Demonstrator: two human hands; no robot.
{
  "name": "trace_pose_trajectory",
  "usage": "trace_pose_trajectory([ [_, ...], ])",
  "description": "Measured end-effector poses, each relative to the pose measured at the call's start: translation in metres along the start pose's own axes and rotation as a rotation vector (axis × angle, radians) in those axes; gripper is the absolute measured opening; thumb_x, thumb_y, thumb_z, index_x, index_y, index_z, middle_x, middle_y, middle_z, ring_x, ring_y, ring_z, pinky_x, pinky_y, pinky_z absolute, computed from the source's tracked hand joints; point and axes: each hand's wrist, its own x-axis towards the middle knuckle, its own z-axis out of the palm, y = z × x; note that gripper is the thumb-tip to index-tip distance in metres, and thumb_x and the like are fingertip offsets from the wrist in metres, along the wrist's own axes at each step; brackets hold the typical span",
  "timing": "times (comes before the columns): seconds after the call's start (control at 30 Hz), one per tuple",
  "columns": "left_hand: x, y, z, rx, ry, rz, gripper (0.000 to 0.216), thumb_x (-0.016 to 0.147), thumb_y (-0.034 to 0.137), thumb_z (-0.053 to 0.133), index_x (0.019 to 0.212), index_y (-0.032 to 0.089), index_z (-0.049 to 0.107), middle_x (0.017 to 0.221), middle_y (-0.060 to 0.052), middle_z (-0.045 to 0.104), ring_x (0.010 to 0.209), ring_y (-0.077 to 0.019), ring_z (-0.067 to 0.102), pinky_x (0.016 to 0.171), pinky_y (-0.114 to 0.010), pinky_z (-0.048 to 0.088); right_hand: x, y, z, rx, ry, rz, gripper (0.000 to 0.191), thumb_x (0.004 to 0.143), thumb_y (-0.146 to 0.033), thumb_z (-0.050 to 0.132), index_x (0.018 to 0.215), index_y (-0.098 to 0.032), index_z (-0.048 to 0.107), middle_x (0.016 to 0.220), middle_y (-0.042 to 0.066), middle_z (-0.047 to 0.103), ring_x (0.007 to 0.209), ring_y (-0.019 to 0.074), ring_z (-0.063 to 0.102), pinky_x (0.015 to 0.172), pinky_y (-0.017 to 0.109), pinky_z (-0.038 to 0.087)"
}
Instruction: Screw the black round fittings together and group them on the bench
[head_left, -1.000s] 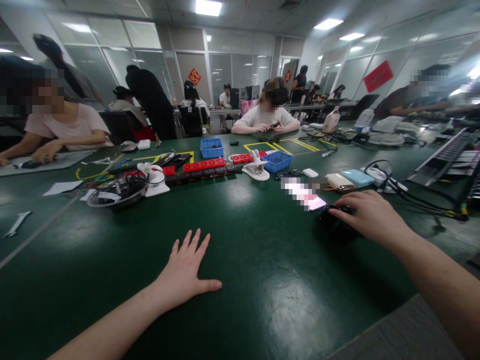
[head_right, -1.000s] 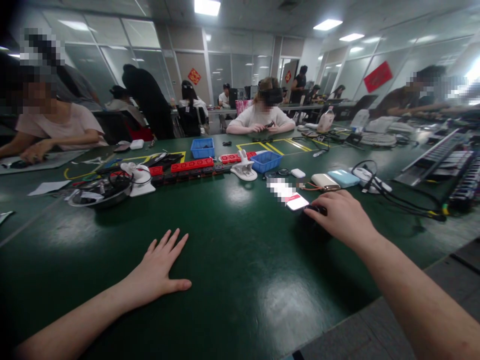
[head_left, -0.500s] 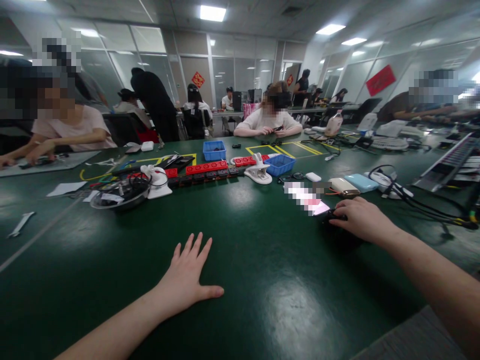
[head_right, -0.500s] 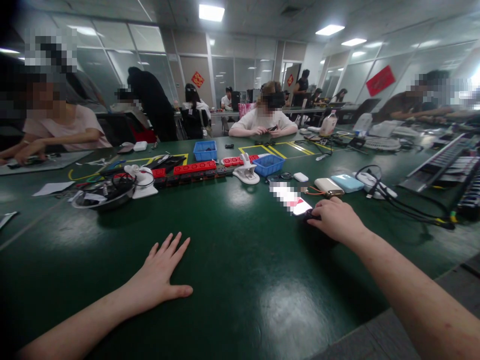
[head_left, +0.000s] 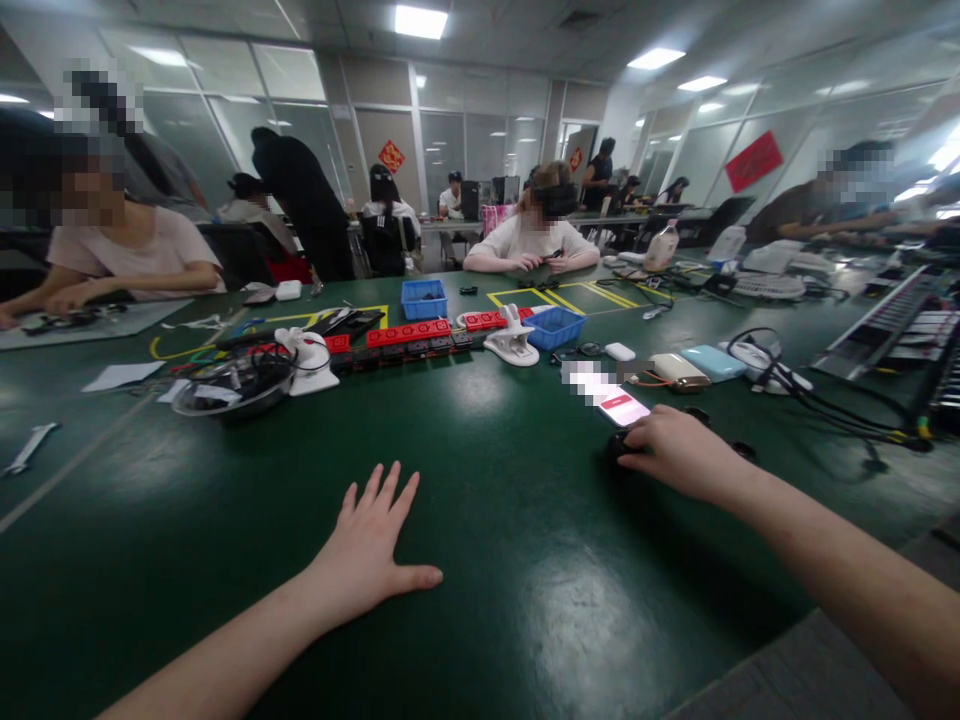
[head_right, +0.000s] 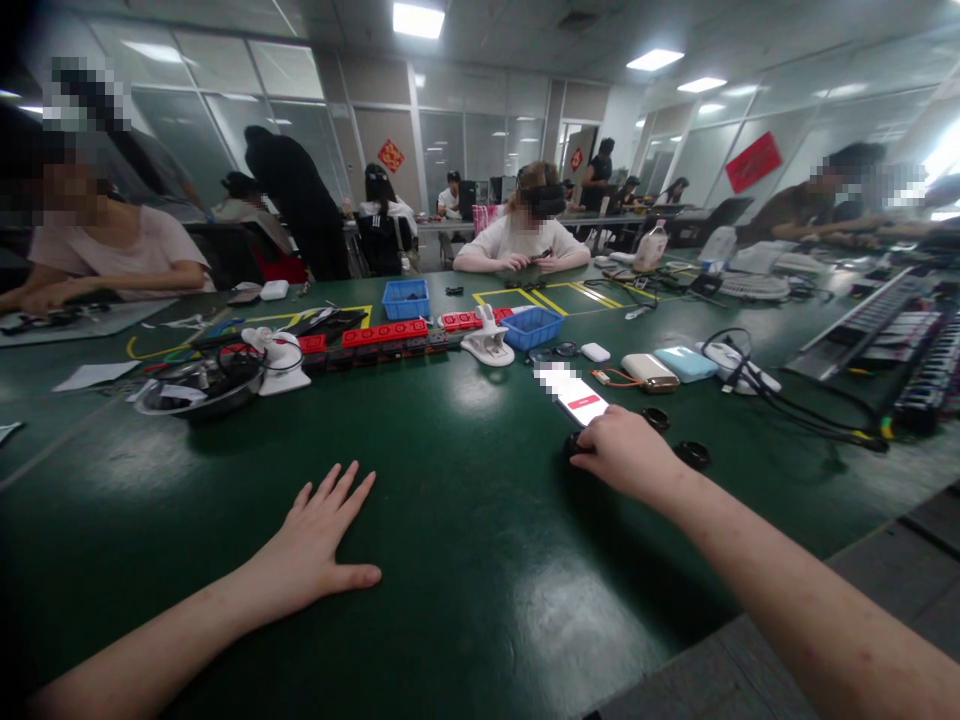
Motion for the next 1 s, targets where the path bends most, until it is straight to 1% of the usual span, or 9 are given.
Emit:
trace_pose_trajectory([
  [0.13, 0.001, -0.002, 0.003, -0.015, 0.022, 0.007, 0.109, 0.059, 0.083, 0.042, 0.141, 0.018, 0.01, 0.146, -0.015, 0.0, 0.132, -0.0355, -0.002, 0.103, -0.057, 0.01, -0.006, -0.05, -0.008, 0.053, 0.031, -0.095, 0.014, 0.077, -0.029, 0.061, 0.079, -0.02, 0.07, 0.087, 0.006, 0.066, 0.084, 0.0201, 0.054, 0.074, 0.03, 0.04],
  [0.37, -0.004, 0.003, -0.001, -0.001, 0.061, -0.002, 0.106, 0.06, 0.079, 0.047, 0.14, 0.017, 0.015, 0.146, -0.015, 0.005, 0.132, -0.0357, 0.004, 0.103, -0.056, 0.015, 0.007, -0.116, -0.019, 0.134, 0.036, -0.254, 0.017, 0.076, -0.034, 0.062, 0.079, -0.019, 0.07, 0.081, 0.006, 0.065, 0.083, 0.0193, 0.052, 0.073, 0.029, 0.039],
  [0.43, -0.011, 0.011, -0.005, 0.036, 0.092, -0.01, 0.101, 0.065, 0.075, 0.048, 0.139, 0.013, 0.021, 0.145, -0.017, 0.013, 0.132, -0.0359, 0.012, 0.103, -0.055, 0.017, 0.014, -0.128, -0.02, 0.148, 0.045, -0.276, 0.018, 0.076, -0.034, 0.062, 0.08, -0.018, 0.07, 0.081, 0.007, 0.064, 0.084, 0.0192, 0.052, 0.073, 0.028, 0.039],
  [0.53, -0.026, 0.029, -0.009, 0.143, 0.167, 0.011, 0.076, 0.079, 0.059, 0.047, 0.132, 0.006, 0.039, 0.136, -0.021, 0.035, 0.127, -0.0365, 0.03, 0.103, -0.057, 0.015, 0.025, -0.145, -0.02, 0.157, 0.065, -0.284, 0.02, 0.077, -0.034, 0.061, 0.081, -0.017, 0.07, 0.082, 0.007, 0.064, 0.085, 0.0192, 0.052, 0.074, 0.028, 0.038],
  [0.6, -0.037, 0.042, -0.011, 0.151, 0.214, 0.115, 0.058, 0.083, 0.047, 0.048, 0.126, 0.008, 0.048, 0.132, -0.019, 0.043, 0.124, -0.0356, 0.035, 0.102, -0.058, 0.016, 0.033, -0.156, -0.019, 0.157, 0.078, -0.276, 0.021, 0.077, -0.034, 0.061, 0.082, -0.016, 0.07, 0.082, 0.008, 0.064, 0.086, 0.0198, 0.052, 0.074, 0.028, 0.038],
  [0.7, -0.048, 0.056, -0.011, 0.067, 0.254, 0.348, 0.053, 0.081, 0.042, 0.053, 0.127, 0.014, 0.048, 0.133, -0.015, 0.044, 0.124, -0.0324, 0.037, 0.102, -0.055, 0.022, 0.047, -0.172, -0.019, 0.155, 0.096, -0.255, 0.022, 0.078, -0.034, 0.059, 0.083, -0.015, 0.069, 0.083, 0.01, 0.064, 0.087, 0.0213, 0.052, 0.074, 0.029, 0.039],
  [0.8, -0.052, 0.062, -0.009, -0.004, 0.209, 0.528, 0.055, 0.079, 0.038, 0.059, 0.129, 0.02, 0.044, 0.138, -0.012, 0.039, 0.127, -0.0296, 0.033, 0.103, -0.052, 0.025, 0.062, -0.185, -0.019, 0.162, 0.097, -0.24, 0.022, 0.079, -0.034, 0.059, 0.085, -0.015, 0.068, 0.086, 0.009, 0.064, 0.09, 0.0224, 0.053, 0.075, 0.03, 0.04],
  [0.9, -0.05, 0.061, -0.007, -0.033, 0.141, 0.608, 0.057, 0.079, 0.035, 0.06, 0.131, 0.022, 0.04, 0.141, -0.012, 0.032, 0.13, -0.0289, 0.026, 0.103, -0.052, 0.023, 0.077, -0.195, -0.02, 0.169, 0.072, -0.225, 0.024, 0.081, -0.035, 0.056, 0.09, -0.015, 0.065, 0.093, 0.008, 0.062, 0.095, 0.0212, 0.053, 0.08, 0.033, 0.042],
  [1.0, -0.046, 0.058, -0.007, -0.069, 0.109, 0.617, 0.059, 0.08, 0.039, 0.059, 0.132, 0.021, 0.038, 0.143, -0.012, 0.029, 0.131, -0.0286, 0.022, 0.104, -0.052, 0.02, 0.092, -0.203, -0.018, 0.179, 0.032, -0.215, 0.026, 0.086, -0.035, 0.05, 0.101, -0.014, 0.057, 0.104, 0.007, 0.057, 0.095, 0.0182, 0.055, 0.082, 0.038, 0.045],
])
